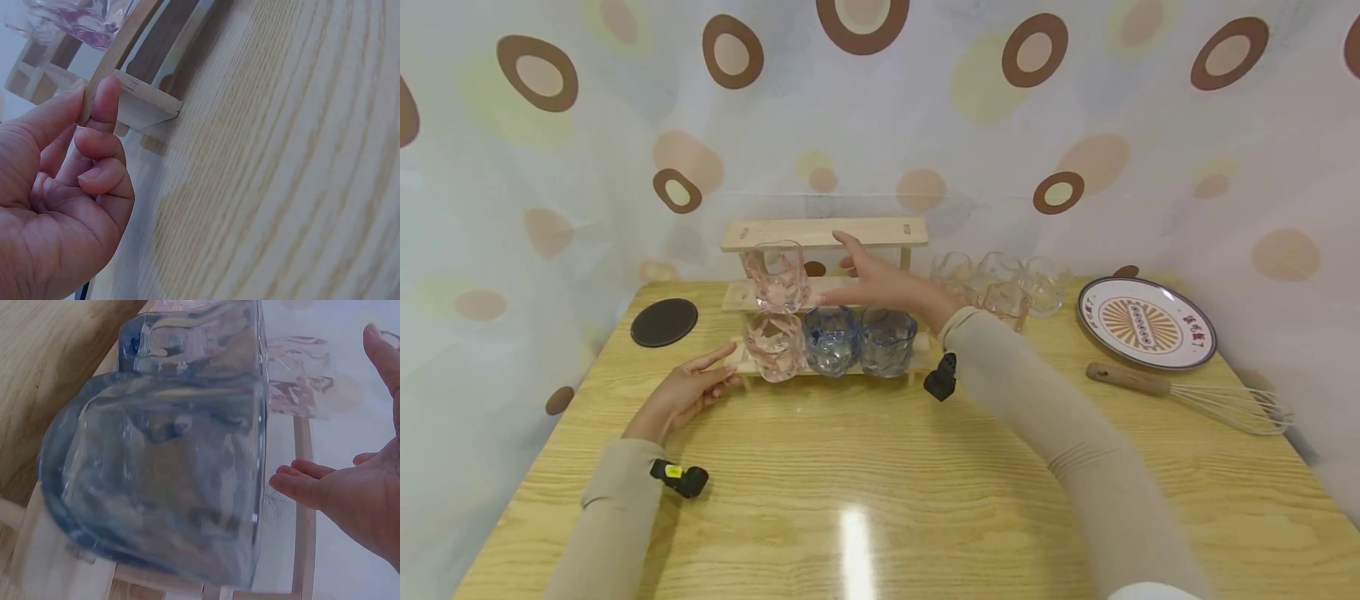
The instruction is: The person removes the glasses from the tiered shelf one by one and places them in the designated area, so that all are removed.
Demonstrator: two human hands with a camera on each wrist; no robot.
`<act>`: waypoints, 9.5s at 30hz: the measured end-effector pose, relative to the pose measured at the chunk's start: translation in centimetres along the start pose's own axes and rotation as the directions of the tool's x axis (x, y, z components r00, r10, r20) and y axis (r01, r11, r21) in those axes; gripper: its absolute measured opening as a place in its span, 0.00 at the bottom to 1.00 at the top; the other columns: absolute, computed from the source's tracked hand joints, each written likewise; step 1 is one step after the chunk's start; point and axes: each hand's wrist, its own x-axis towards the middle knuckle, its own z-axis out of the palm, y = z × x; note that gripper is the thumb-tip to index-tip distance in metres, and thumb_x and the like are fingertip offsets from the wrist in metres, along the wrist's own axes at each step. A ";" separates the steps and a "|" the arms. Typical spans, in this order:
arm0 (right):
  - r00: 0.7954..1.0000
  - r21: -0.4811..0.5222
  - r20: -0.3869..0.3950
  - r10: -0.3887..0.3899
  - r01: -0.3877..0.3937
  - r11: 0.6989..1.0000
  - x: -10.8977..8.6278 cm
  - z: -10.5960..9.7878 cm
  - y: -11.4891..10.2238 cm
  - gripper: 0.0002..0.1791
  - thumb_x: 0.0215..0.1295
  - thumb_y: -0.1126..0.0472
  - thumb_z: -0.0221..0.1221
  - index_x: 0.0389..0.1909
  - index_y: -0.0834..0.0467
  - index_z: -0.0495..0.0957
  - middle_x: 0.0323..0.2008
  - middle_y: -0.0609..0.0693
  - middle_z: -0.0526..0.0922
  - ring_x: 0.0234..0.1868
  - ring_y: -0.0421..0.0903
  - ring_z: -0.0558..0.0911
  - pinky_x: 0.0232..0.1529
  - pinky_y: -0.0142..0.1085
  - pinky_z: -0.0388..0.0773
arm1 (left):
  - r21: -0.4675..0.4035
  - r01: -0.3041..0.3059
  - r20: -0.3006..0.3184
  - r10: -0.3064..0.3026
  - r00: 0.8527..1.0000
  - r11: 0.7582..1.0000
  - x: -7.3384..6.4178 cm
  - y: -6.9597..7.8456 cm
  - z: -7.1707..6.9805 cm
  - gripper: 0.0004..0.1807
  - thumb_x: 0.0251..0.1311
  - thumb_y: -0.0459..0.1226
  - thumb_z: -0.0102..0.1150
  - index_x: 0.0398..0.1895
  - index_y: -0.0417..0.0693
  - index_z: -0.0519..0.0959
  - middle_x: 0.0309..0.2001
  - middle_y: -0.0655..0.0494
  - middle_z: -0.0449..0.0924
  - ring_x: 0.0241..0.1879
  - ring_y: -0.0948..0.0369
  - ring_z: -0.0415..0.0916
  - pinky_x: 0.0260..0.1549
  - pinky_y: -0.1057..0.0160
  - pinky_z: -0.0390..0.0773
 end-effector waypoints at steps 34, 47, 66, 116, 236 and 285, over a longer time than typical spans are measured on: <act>0.989 0.225 -0.079 0.126 -0.106 0.969 6.6 4.5 -2.0 0.54 0.59 0.49 0.65 0.75 0.49 0.38 0.63 0.59 0.60 0.60 0.52 0.66 0.50 0.45 0.71 | 0.010 -0.018 0.012 0.018 1.000 1.000 0.2 0.0 -0.1 0.29 0.68 0.37 0.53 0.72 0.56 0.61 0.30 0.62 0.84 0.20 0.69 0.64 0.22 0.71 0.63; 0.972 0.329 -0.174 0.158 -0.094 0.940 6.8 5.2 -2.2 0.47 0.54 0.54 0.69 0.71 0.51 0.52 0.58 0.57 0.66 0.58 0.52 0.70 0.54 0.46 0.70 | 0.003 -0.021 0.003 0.021 1.000 1.000 0.2 -0.3 -0.1 0.29 0.67 0.37 0.54 0.71 0.56 0.61 0.29 0.62 0.84 0.20 0.69 0.64 0.22 0.72 0.63; 0.959 0.402 -0.251 0.132 -0.021 0.916 6.9 5.0 -2.0 0.44 0.55 0.58 0.69 0.70 0.53 0.55 0.57 0.56 0.68 0.57 0.52 0.70 0.55 0.44 0.70 | 0.000 -0.001 -0.010 0.001 1.000 1.000 0.2 -0.3 0.0 0.29 0.67 0.37 0.54 0.71 0.58 0.63 0.29 0.61 0.84 0.20 0.68 0.63 0.21 0.71 0.62; 0.917 0.306 -0.384 0.108 0.016 0.952 -4.8 -6.8 4.6 0.43 0.61 0.56 0.64 0.72 0.53 0.50 0.64 0.55 0.63 0.62 0.51 0.67 0.61 0.47 0.65 | 0.038 -0.012 0.015 0.012 1.000 0.999 0.8 -0.3 -1.5 0.31 0.68 0.38 0.53 0.73 0.57 0.58 0.30 0.63 0.84 0.21 0.68 0.63 0.21 0.72 0.63; 0.847 0.274 -0.496 0.193 -0.058 0.960 -16.0 -5.4 13.1 0.51 0.67 0.60 0.57 0.74 0.55 0.28 0.72 0.64 0.39 0.73 0.59 0.37 0.69 0.52 0.36 | 0.043 -0.009 0.004 0.009 1.000 0.999 0.7 -0.3 -1.1 0.30 0.68 0.38 0.52 0.73 0.58 0.58 0.31 0.63 0.84 0.21 0.68 0.64 0.22 0.72 0.64; 0.913 0.330 -0.386 0.132 0.003 0.944 -5.4 6.8 9.1 0.50 0.54 0.50 0.69 0.73 0.42 0.49 0.73 0.50 0.45 0.27 0.47 0.65 0.33 0.50 0.69 | 0.004 -0.008 0.026 0.008 1.000 1.000 0.6 -0.1 -1.4 0.32 0.68 0.37 0.52 0.73 0.56 0.57 0.29 0.64 0.84 0.20 0.69 0.63 0.20 0.72 0.63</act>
